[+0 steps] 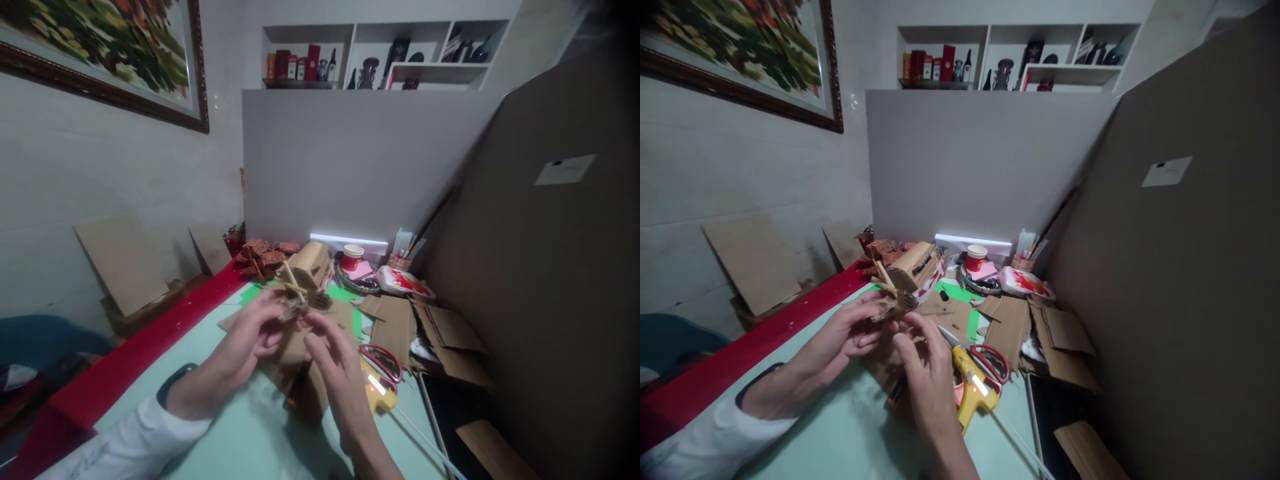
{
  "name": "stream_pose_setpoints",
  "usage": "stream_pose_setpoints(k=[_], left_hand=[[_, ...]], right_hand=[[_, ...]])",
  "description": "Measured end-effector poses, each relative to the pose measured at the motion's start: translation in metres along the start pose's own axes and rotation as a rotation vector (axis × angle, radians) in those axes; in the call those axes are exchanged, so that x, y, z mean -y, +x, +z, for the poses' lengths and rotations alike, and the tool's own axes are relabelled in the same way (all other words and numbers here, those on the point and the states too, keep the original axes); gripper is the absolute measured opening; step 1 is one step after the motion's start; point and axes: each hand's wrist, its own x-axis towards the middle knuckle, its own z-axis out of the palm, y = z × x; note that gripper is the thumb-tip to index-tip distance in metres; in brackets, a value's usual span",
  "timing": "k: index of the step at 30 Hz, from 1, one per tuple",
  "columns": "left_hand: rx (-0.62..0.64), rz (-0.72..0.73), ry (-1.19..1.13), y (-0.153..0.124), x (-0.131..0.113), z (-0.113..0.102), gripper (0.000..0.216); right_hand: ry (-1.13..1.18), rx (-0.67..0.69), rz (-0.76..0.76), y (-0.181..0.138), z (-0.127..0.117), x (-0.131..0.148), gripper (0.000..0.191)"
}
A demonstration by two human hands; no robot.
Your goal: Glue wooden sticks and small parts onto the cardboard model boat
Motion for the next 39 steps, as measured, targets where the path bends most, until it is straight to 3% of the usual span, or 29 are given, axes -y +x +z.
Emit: stream_pose_setpoints(k=[6,12,21,27,31,34,39], left_hand=[[-0.169,0.093,0.027,0.003,0.034,0.015,0.04],[-0.209,0.08,0.005,0.005,0.055,0.015,0.037],[-0.212,-0.015,-0.001,0.004,0.052,0.011,0.042],[-0.181,-0.029,-0.005,0.008,0.044,-0.006,0.039],[-0.172,-0.027,-0.019,0.009,0.038,-0.016,0.04],[-0.161,-0.038,-0.033,0.006,0.039,-0.018,0.039],[-0.118,-0.072,-0.06,-0.001,0.047,-0.012,0.039]], right_hand=[[0.015,-0.044,0.051,0.003,0.005,-0.012,0.034],[-0.016,-0.09,-0.02,0.003,0.011,-0.034,0.022],[-0.008,-0.187,0.019,0.003,0.007,-0.026,0.016],[0.145,-0.182,0.148,0.003,0.008,-0.021,0.039],[0.249,-0.185,0.189,0.007,0.005,-0.027,0.034],[0.277,-0.096,0.199,0.008,0.007,-0.028,0.022],[0.354,0.268,0.236,0.003,0.022,-0.032,0.025]])
